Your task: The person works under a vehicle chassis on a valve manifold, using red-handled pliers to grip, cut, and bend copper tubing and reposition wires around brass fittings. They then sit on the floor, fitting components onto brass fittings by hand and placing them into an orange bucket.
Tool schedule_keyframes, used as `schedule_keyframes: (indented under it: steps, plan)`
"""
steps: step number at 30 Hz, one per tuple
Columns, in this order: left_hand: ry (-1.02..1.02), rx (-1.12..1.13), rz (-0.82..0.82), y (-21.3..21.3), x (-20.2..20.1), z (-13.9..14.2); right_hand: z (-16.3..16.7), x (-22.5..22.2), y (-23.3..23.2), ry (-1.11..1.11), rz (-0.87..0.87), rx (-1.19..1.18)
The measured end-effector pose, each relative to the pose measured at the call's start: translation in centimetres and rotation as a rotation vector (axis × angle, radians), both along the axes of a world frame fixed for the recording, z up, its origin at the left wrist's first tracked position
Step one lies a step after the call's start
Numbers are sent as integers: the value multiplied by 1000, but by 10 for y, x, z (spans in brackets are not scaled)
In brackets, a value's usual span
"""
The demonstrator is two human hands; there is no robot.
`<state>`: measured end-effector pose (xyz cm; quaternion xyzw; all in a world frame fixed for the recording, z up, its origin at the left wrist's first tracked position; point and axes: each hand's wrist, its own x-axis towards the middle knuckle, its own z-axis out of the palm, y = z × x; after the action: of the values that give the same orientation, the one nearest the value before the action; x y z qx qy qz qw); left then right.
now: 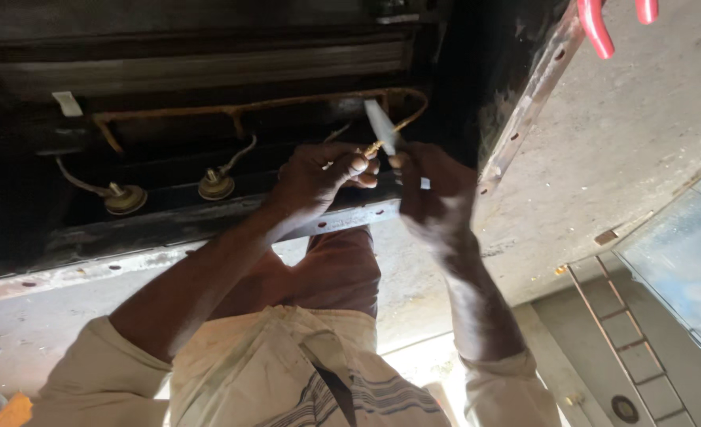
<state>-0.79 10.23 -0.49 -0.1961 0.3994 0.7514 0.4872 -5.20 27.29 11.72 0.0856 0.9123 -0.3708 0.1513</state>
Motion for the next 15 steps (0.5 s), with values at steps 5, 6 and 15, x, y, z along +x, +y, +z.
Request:
schedule_keyframes:
  steps: [5, 6, 15]
  plan:
    - [35, 100, 99, 1, -10, 12, -13, 16, 3, 79, 250, 197]
    - [9, 139, 146, 2, -9, 12, -16, 16, 6, 29, 221, 191]
    - [154, 82, 50, -2, -16, 10, -1, 8, -2, 37, 244, 160]
